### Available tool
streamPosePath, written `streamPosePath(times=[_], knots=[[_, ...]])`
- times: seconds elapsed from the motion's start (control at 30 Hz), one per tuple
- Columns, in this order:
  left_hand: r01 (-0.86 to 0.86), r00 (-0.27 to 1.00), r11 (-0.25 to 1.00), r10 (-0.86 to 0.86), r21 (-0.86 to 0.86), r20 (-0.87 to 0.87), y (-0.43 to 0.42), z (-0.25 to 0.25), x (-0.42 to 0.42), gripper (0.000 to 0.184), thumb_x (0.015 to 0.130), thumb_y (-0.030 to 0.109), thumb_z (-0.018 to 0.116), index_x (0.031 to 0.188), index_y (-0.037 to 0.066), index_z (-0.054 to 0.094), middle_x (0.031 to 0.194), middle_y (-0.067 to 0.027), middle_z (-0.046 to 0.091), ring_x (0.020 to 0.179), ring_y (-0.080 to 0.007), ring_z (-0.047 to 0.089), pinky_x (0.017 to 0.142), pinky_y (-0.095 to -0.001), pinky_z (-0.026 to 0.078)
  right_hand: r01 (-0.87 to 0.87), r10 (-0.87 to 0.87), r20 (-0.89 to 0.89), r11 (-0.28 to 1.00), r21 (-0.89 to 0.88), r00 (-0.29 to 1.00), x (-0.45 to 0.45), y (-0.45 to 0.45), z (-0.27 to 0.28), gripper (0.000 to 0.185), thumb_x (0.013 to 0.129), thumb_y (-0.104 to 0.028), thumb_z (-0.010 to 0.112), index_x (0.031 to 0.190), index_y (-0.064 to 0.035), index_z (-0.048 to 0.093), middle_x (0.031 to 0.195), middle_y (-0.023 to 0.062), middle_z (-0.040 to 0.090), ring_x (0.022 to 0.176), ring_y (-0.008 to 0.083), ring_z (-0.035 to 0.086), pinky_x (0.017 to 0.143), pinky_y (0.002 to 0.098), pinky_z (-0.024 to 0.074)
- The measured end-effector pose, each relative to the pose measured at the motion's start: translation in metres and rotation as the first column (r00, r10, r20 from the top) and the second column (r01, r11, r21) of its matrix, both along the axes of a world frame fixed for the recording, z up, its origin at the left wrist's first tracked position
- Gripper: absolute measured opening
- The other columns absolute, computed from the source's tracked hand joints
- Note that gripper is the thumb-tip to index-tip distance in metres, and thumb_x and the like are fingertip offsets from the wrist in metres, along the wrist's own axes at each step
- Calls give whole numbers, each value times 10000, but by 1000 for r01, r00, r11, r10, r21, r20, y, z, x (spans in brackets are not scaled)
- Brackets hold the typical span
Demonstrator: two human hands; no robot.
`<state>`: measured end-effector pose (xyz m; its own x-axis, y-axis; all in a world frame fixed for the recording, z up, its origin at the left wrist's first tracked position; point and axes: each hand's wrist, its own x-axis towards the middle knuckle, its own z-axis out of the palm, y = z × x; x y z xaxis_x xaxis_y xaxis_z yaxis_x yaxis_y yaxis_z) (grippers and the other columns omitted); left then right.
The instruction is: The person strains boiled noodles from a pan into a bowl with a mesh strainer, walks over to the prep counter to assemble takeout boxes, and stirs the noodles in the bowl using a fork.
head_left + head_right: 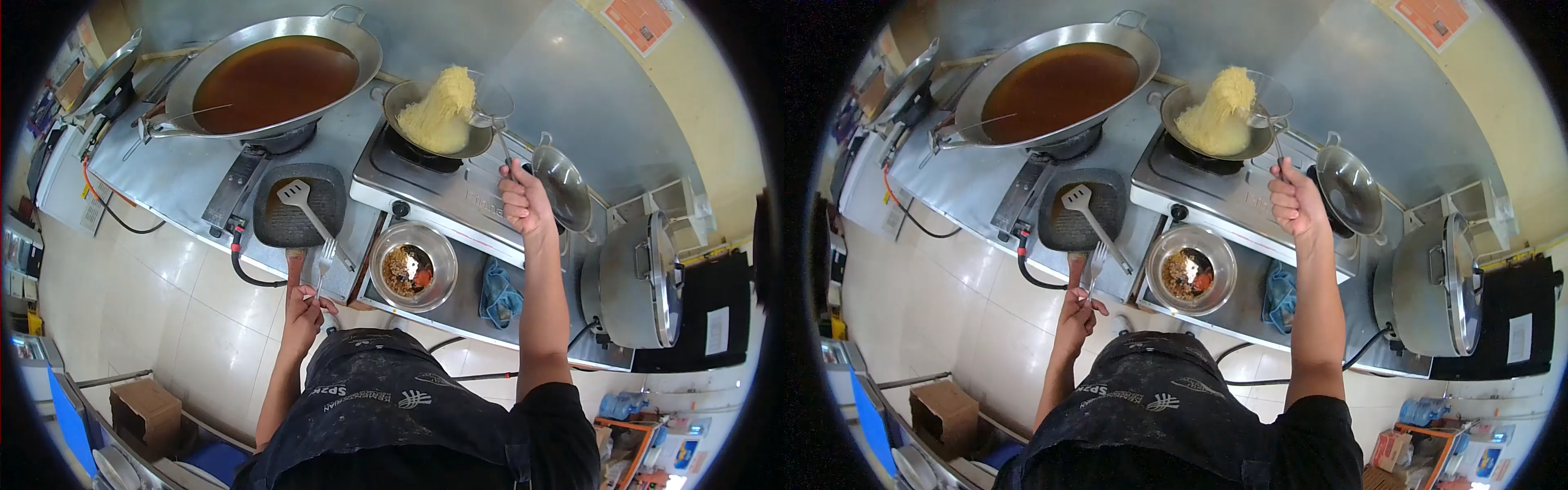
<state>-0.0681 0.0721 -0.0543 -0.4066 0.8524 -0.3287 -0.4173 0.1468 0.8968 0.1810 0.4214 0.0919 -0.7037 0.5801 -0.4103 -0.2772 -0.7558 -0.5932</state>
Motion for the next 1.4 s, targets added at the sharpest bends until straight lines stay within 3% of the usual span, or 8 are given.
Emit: streamPosePath(times=[0.63,0.83,0.9,1.03,1.3,1.4], knots=[[147,989,988,-147,51,2,-12,5,-38,90,953,37,324,998,111,351,782,-134,612,430,-43,300,386,-178,253,97,-77,-153,988,124,985,-17,-22,102,254,980,-280,435,883,-49,476,545,-69,297,349,15,200,254,173,177],[196,981,980,-196,39,0,-20,-6,-55,86,960,45,319,1011,106,350,787,-131,613,440,-42,309,399,-178,270,168,-165,-37,981,99,986,-29,-32,93,246,979,-262,433,882,-37,461,543,-63,296,351,22,209,255,178,186],[152,988,988,-153,39,15,-25,-5,-59,115,951,51,343,1019,141,370,784,-116,601,448,-43,306,397,-184,245,180,-177,-33,981,78,984,-32,-34,87,245,979,-259,432,884,-35,456,543,-63,297,352,22,210,256,178,186],[89,995,996,-89,-6,-34,-44,2,-69,100,952,42,328,1014,115,359,796,-112,619,448,-33,308,389,-178,256,176,-174,-49,983,58,984,-36,-37,86,238,979,-252,431,897,-29,450,544,-62,297,353,20,214,257,177,186],[-187,982,971,180,-145,-62,-117,8,-60,117,937,47,361,1012,137,369,791,-108,620,442,-43,308,373,-189,238,116,-101,-159,989,92,982,-31,-27,138,245,980,-237,425,883,-15,460,554,-61,294,361,24,219,268,178,182],[-243,969,956,232,-165,-82,-153,15,-57,122,934,45,364,1008,141,372,790,-109,621,441,-43,309,373,-189,236,123,-108,-114,983,136,988,-31,-26,146,245,983,-235,417,877,-18,457,545,-60,284,361,26,218,281,184,177]])
